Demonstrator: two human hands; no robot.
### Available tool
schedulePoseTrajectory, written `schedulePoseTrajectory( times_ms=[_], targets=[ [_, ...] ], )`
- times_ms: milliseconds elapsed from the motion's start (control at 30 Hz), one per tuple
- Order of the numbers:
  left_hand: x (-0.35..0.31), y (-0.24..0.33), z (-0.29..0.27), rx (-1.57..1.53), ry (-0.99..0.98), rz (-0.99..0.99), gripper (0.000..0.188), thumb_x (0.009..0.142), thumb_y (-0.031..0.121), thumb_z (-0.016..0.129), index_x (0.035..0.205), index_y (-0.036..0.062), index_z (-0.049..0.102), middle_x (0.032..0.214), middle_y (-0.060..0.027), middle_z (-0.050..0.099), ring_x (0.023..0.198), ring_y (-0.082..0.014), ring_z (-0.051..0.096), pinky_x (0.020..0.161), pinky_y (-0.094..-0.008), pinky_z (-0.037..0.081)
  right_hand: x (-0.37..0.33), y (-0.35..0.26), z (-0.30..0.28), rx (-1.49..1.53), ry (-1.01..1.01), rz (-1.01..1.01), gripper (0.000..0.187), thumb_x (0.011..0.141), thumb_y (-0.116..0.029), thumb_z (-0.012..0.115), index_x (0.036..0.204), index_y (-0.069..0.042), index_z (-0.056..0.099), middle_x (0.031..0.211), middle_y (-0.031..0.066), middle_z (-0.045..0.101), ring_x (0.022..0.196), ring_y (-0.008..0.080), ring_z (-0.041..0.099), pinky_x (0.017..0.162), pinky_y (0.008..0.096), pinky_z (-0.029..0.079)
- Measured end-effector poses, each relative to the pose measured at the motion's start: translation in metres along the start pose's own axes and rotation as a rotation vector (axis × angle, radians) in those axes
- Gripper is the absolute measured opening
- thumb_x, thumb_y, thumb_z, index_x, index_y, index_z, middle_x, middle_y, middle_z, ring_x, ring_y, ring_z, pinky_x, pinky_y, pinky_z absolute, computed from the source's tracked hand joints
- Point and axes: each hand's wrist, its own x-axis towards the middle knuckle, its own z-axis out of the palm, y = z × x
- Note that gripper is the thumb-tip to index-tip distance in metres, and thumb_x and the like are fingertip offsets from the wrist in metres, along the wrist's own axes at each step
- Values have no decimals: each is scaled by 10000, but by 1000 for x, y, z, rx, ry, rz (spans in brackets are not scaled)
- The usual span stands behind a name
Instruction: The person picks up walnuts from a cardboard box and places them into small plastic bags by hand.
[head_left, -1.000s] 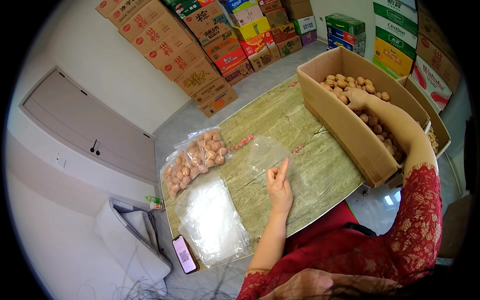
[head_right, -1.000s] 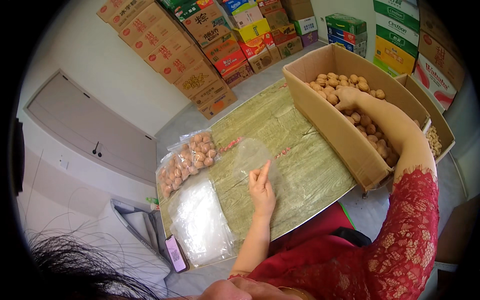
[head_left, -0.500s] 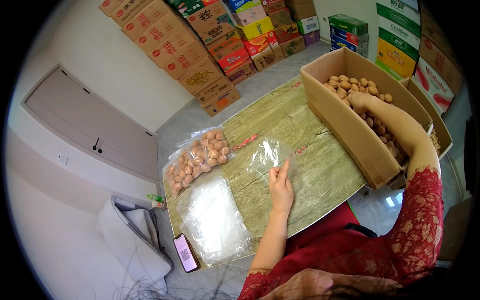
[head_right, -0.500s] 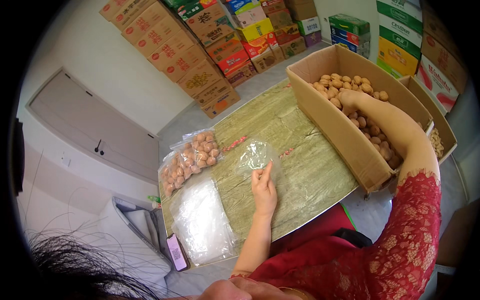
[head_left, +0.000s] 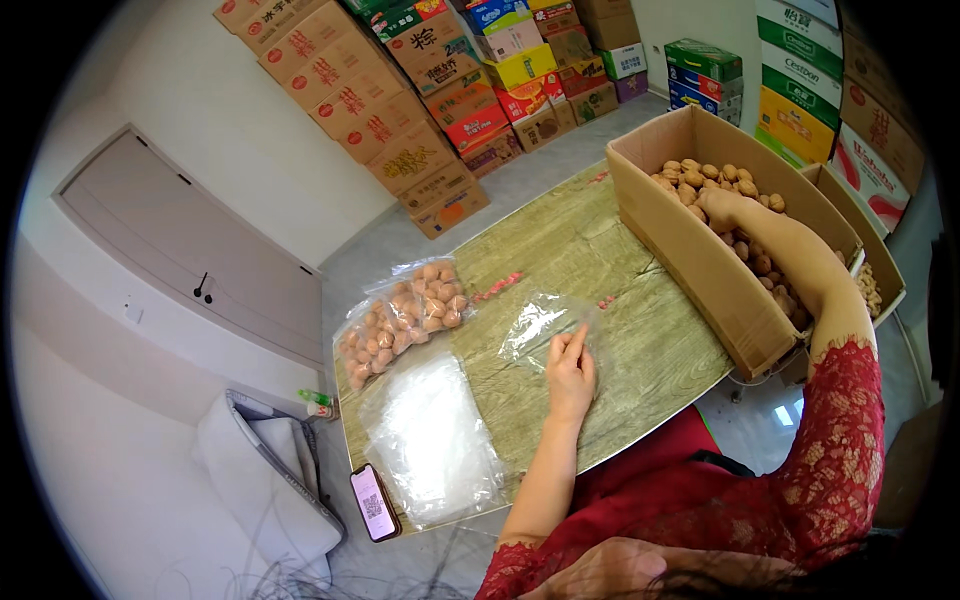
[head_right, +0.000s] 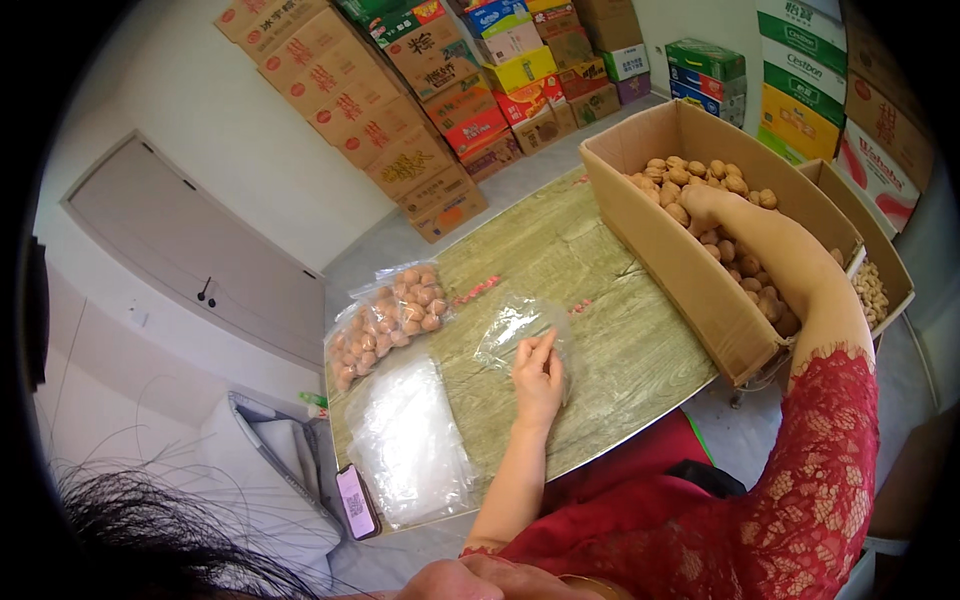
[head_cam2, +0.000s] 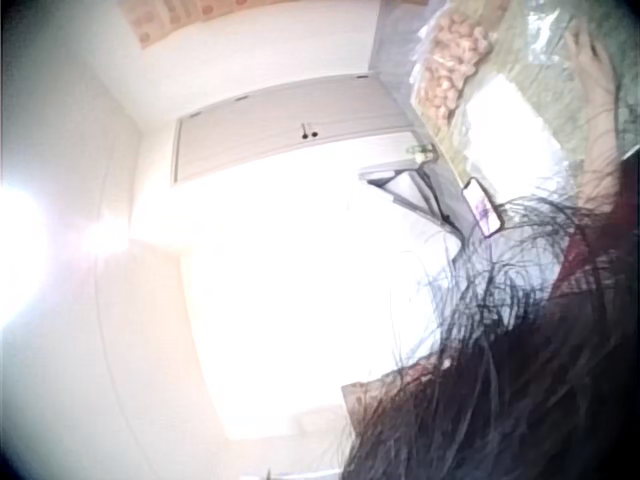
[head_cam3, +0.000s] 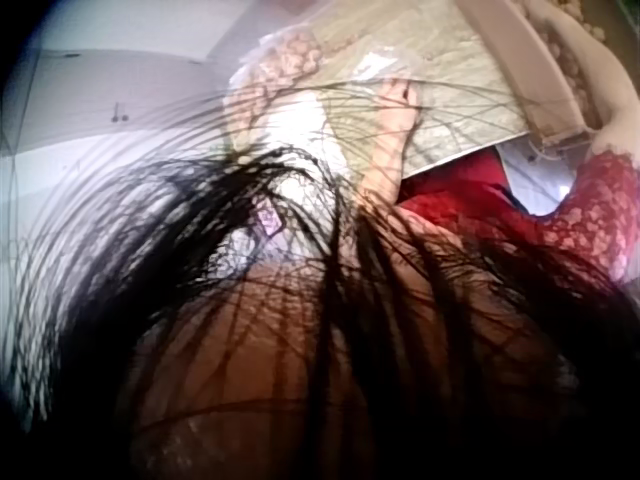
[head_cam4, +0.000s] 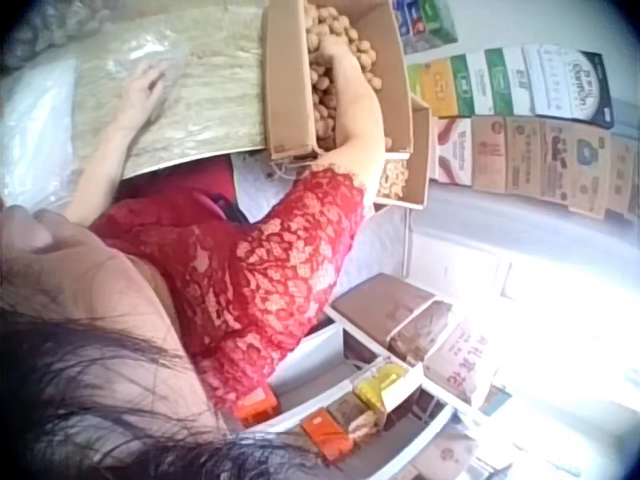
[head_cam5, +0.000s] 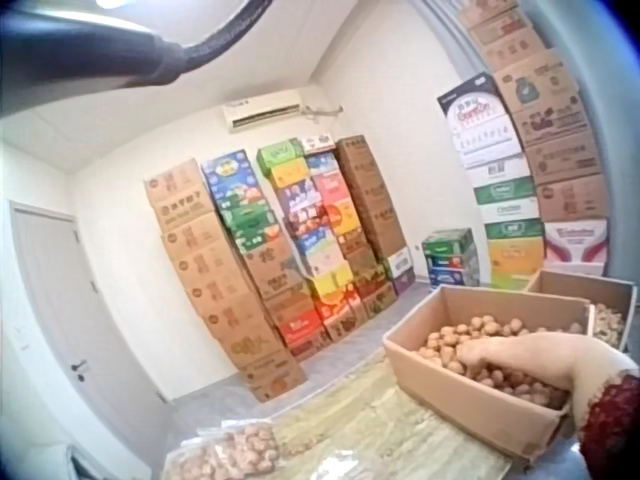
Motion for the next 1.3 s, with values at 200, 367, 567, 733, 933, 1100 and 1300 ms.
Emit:
schedulePoseTrajectory(
  times_ms=[200, 367, 567, 733, 933, 1100, 1300],
  targets=[
    [-1, 0, 0, -21, 20, 20, 368, 782, -81, 574, 1133, 7, 644, 897, -138, 532, 784, -265, 575, 692, -322, 477, -27, -26, -48, 193, -146, 92, 418, 654, -180, 789, 1026, -35, 666, 875, 146, 676, 824, 273, 660, 666, 349, 559],
    [-2, 3, 3, -28, 41, 71, 359, 783, -87, 576, 1120, 10, 650, 901, -138, 542, 756, -262, 580, 664, -316, 479, -41, -32, -55, 204, -138, 88, 420, 655, -100, 763, 1050, -17, 644, 885, 138, 656, 788, 262, 650, 622, 356, 563],
    [-1, 1, 1, -75, 50, 11, 320, 805, -77, 578, 1102, 9, 659, 895, -131, 553, 734, -230, 580, 633, -297, 474, -40, -41, -62, 289, -314, 318, 674, 737, -124, 739, 1356, -81, 477, 947, 134, 664, 725, 227, 677, 558, 328, 589],
    [-2, -2, 0, -79, 80, 16, 297, 819, -68, 578, 1094, 6, 661, 887, -125, 556, 706, -215, 573, 614, -286, 469, -46, -55, -60, 301, -278, 364, 634, 778, -93, 717, 1360, -81, 464, 940, 145, 663, 663, 232, 682, 522, 314, 609],
    [-3, -4, 0, -117, 83, -23, 279, 827, -53, 582, 1089, 1, 661, 893, -120, 562, 673, -190, 569, 594, -278, 466, -51, -55, -62, 354, -322, 305, 466, 792, -92, 708, 1228, -31, 558, 929, 129, 657, 675, 222, 680, 530, 309, 612],
    [-2, -2, 1, -145, 91, -17, 267, 836, -45, 579, 1085, 0, 663, 889, -109, 562, 663, -171, 566, 589, -267, 462, -45, -41, -61, 497, -424, 360, 333, 812, -84, 696, 1120, -3, 601, 908, 117, 654, 730, 211, 667, 589, 305, 613],
    [-1, 1, 0, -142, 78, -60, 255, 839, -37, 579, 1075, 1, 666, 881, -106, 562, 661, -174, 563, 589, -270, 460, -28, -26, -34, 541, -487, 467, 311, 819, -100, 703, 1106, -29, 606, 881, 103, 648, 740, 206, 655, 592, 332, 614]
  ],
)
